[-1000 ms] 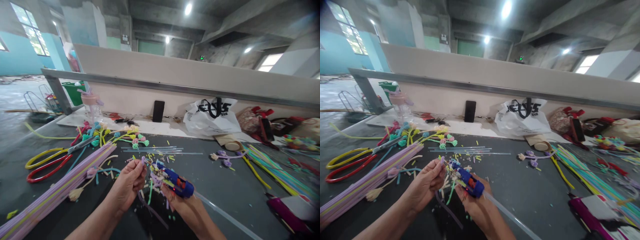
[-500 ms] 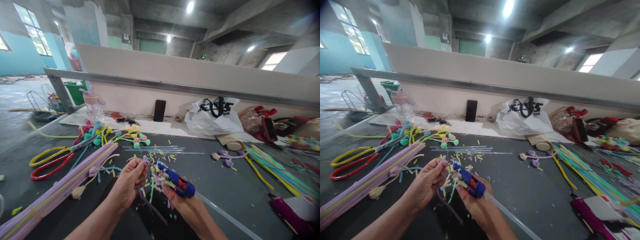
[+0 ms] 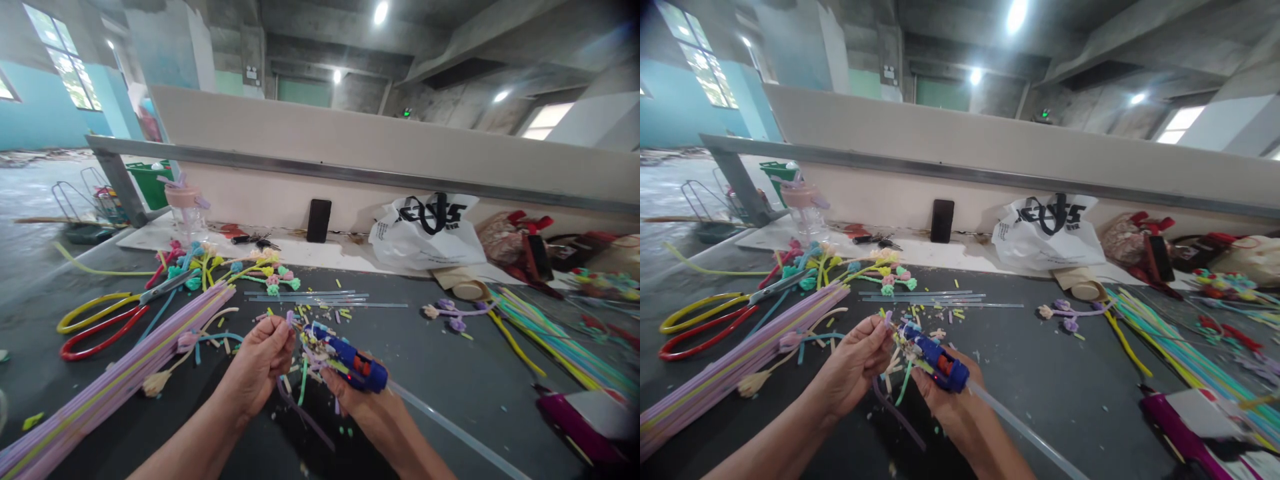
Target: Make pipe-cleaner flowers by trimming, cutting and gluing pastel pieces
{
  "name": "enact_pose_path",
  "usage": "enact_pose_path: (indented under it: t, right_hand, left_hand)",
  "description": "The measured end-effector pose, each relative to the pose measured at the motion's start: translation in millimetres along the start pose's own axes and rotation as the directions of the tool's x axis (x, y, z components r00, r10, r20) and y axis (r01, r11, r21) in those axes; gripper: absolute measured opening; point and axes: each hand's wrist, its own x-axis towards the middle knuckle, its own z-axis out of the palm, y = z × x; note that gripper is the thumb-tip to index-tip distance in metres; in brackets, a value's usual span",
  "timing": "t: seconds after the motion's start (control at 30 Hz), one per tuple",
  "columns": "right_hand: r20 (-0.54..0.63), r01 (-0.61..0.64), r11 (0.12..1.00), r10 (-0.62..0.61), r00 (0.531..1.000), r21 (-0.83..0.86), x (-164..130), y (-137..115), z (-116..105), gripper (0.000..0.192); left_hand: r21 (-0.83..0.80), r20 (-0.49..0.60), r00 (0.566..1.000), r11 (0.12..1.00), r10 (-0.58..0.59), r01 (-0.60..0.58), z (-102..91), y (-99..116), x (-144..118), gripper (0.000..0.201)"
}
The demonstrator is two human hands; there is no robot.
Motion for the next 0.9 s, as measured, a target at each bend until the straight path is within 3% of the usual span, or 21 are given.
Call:
enact_pose_path:
  t: [0.2,0.33,0.63,0.9]
  right_hand:
    - [-0.006,-0.036,0.999,0.037,0.999,0.02,0,3,2,0.02]
    - [-0.052,0.02,0.999,-0.018,0.998,0.045,0,7,4,0.02]
    - [0.03,0.014,0.999,-0.015,0.999,0.051,0,4,-1,0.022]
    - [-0.076,0.056,0.998,-0.056,0.996,0.004,5,20,5,0.021]
  left_hand:
    - [0.012,0.0,1.0,1.0,0.002,-0.002,-2.0,-2,1,0.021]
    - [0.015,0.002,1.0,1.0,-0.006,0.006,-1.7,-1,1,0.021]
    - [-0.003,-0.001,0.999,0.999,-0.045,0.045,0.0,1,0,0.024]
    - [-0.024,0.02,0.998,0.998,-0.052,0.052,-4.5,0,0,0.022]
